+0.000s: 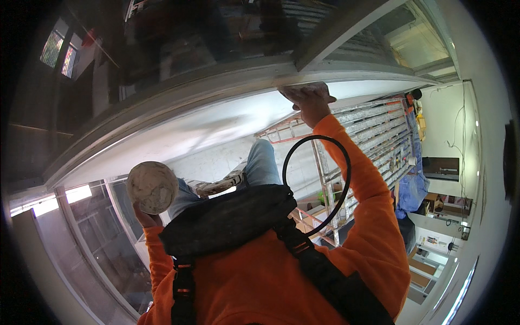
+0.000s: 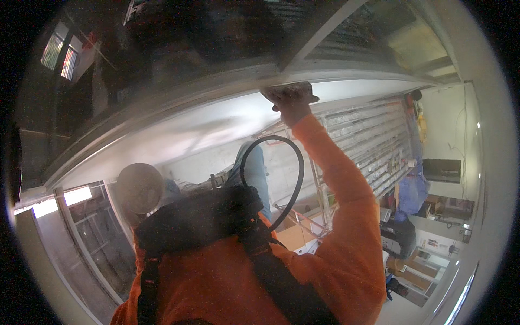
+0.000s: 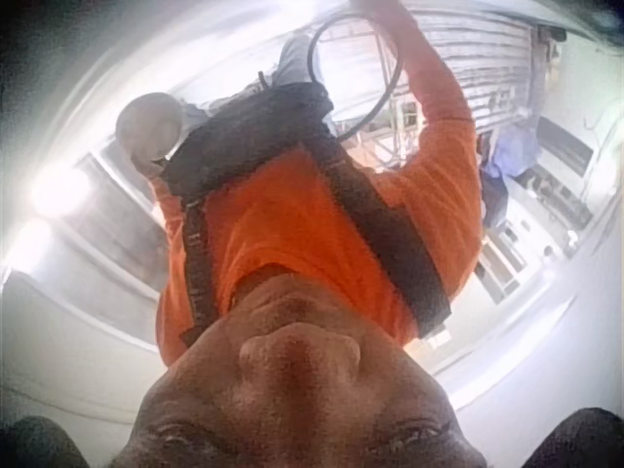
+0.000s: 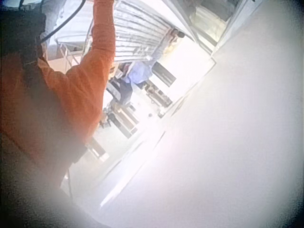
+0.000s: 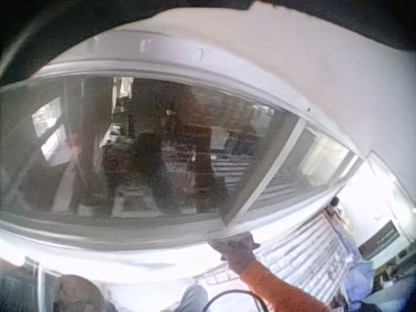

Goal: The person applies compound along the upper frame using a scraper, scoops compound from a bowl onto the scraper, and smooths the compound across the frame.

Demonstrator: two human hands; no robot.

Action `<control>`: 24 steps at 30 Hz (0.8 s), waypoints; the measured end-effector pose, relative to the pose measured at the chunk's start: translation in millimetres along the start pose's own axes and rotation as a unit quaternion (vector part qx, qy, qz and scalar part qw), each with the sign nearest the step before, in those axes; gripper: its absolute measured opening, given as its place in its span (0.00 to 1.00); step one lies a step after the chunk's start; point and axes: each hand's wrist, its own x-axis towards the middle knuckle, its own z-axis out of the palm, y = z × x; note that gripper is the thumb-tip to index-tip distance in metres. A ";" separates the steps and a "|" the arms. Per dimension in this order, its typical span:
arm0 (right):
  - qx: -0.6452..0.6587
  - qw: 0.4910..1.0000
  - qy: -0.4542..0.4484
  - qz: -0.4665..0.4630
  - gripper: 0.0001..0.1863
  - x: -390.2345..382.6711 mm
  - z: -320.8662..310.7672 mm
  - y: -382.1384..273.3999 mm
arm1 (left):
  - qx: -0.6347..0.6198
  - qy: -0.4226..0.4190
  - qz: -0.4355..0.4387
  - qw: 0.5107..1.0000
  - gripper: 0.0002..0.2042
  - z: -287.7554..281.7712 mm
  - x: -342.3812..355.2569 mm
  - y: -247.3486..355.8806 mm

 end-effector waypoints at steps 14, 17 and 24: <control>0.019 0.875 -0.262 0.407 0.22 47.4 5.0 21.6 | 0.016 -0.013 0.016 1.000 0.30 -29.7 15.7 -3.9; 0.089 0.918 -0.222 0.316 0.20 71.8 -7.0 -42.8 | -0.007 -0.023 0.029 0.999 0.30 -32.7 8.1 -6.2; 0.288 0.932 -0.184 0.120 0.18 93.7 -65.2 -143.1 | 0.083 -0.024 0.079 0.993 0.30 -63.2 26.0 -23.8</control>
